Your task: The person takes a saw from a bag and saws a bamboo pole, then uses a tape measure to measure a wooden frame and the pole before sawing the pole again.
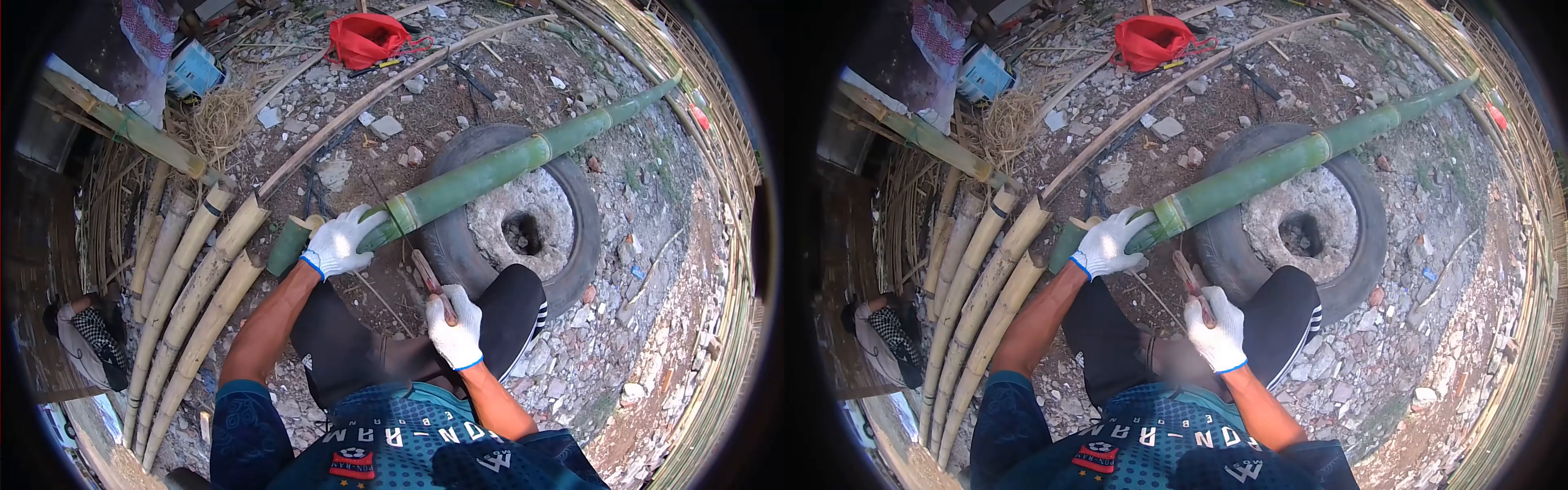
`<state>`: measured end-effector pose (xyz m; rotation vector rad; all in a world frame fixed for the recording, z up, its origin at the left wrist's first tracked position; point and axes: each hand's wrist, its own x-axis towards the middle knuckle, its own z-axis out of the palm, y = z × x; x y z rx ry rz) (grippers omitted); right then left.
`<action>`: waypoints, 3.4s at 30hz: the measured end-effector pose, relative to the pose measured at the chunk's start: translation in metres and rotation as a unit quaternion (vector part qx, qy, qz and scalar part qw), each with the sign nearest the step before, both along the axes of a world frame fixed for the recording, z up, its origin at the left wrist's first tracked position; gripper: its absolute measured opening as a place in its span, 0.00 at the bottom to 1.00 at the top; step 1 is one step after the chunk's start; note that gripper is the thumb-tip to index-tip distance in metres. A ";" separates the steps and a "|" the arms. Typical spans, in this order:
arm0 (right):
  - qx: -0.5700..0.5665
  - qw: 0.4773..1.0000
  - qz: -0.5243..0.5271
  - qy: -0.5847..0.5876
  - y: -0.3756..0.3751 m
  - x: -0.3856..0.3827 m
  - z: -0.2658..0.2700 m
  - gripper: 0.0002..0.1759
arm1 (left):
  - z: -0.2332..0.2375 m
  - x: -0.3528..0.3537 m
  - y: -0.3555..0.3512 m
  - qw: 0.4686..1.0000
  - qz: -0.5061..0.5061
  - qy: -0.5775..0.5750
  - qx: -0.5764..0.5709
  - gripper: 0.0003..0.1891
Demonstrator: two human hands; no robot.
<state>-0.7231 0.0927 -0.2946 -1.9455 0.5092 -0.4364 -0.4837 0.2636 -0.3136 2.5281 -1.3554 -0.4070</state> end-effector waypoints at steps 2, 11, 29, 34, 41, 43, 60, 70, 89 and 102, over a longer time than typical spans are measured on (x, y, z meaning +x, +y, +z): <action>-0.002 1.000 0.014 -0.013 0.004 0.034 0.003 0.07 | -0.002 -0.004 0.000 1.000 0.003 0.011 0.008 0.45; -0.014 0.999 0.006 0.034 0.000 -0.009 0.003 0.10 | -0.006 -0.004 0.000 1.000 0.012 0.017 0.001 0.45; 0.010 0.999 0.016 0.026 -0.001 0.042 0.013 0.10 | -0.006 -0.006 -0.013 0.979 0.193 0.046 0.037 0.45; -0.029 0.992 0.004 0.120 -0.006 -0.022 0.025 0.10 | -0.018 -0.011 -0.009 0.978 0.196 0.041 0.053 0.46; 0.031 0.999 -0.004 0.045 -0.002 0.030 0.016 0.10 | -0.011 -0.005 -0.014 0.979 0.197 0.040 0.032 0.43; -0.038 0.996 0.006 0.081 -0.014 -0.040 0.033 0.11 | -0.013 -0.001 -0.019 0.981 0.192 0.025 0.020 0.42; 0.041 0.998 0.017 -0.042 0.000 0.091 0.003 0.19 | -0.086 -0.044 0.006 0.681 0.619 0.010 -0.391 0.23; 0.023 0.999 0.028 0.020 -0.002 0.034 0.014 0.21 | -0.098 -0.030 0.019 0.587 0.643 0.194 -0.452 0.17; 0.005 0.998 0.009 0.057 -0.003 0.007 0.021 0.20 | -0.099 -0.028 0.016 0.623 0.658 0.132 -0.402 0.20; 0.039 0.998 0.042 -0.004 -0.005 0.168 0.006 0.22 | -0.095 -0.026 0.021 0.614 0.649 0.154 -0.422 0.18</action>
